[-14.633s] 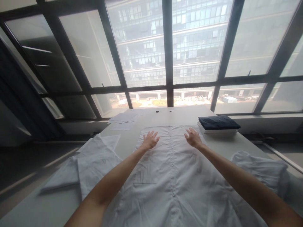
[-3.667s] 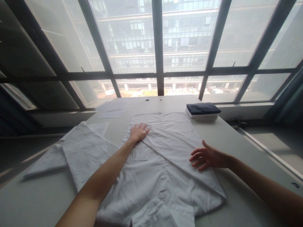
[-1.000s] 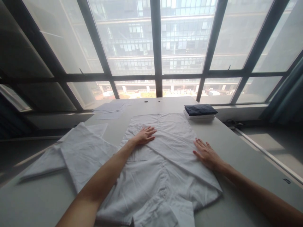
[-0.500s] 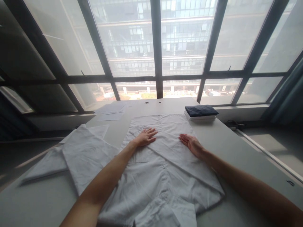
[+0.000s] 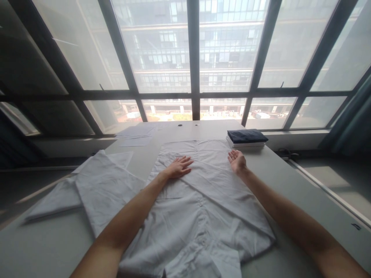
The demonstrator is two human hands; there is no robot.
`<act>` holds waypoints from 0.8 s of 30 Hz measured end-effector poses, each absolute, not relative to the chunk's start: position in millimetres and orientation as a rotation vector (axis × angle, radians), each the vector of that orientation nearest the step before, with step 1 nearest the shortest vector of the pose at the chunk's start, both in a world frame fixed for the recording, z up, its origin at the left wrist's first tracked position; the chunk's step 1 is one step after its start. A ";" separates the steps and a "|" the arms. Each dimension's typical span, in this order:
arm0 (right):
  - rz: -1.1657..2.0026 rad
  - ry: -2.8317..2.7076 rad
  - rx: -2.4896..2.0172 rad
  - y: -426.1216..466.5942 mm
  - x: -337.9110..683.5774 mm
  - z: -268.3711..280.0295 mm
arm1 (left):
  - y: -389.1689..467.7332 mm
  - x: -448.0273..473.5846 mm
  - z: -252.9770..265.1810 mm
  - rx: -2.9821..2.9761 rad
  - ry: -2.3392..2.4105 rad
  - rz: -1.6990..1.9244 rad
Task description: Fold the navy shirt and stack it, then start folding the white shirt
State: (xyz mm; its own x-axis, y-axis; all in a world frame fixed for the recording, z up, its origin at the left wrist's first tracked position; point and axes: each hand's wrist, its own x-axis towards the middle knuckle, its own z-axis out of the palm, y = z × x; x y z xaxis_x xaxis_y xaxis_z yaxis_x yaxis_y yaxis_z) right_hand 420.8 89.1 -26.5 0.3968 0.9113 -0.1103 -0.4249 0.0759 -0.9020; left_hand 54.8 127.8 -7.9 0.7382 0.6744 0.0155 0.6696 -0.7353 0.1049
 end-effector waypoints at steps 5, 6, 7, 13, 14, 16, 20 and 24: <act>1.234 -0.562 -1.019 124.7 384.7 -27.6 | 126.3 53.9 -7.5 2.821 1.106 0.081; 1.233 -0.547 -1.020 129.8 389.6 -26.6 | 126.1 53.8 -7.7 2.817 1.106 0.085; 1.220 -0.528 -1.024 134.2 398.3 -25.0 | 125.9 53.9 -7.9 2.813 1.105 0.092; 1.021 -0.435 -1.099 154.2 456.9 -17.1 | 124.4 55.7 -7.6 2.804 1.104 0.112; 0.995 -0.440 -1.110 157.1 457.8 -17.7 | 124.1 56.0 -7.4 2.801 1.108 0.105; 0.972 -0.478 -1.117 162.7 451.7 -20.0 | 123.4 56.6 -7.2 2.800 1.108 0.095; 1.013 -0.586 -1.107 174.7 433.7 -19.9 | 122.3 57.2 -7.5 2.814 1.104 0.105; 1.032 -0.641 -1.154 190.2 430.3 -12.7 | 123.0 56.7 -9.4 2.814 1.106 0.124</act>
State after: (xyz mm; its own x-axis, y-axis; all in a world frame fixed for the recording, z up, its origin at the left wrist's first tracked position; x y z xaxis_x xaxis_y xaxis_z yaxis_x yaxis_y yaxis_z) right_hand 430.3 190.2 -12.7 0.4189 0.9037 -0.0881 -0.3218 0.0571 -0.9451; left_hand 56.7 123.0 -9.4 0.7305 0.6821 0.0343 0.6726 -0.7272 0.1368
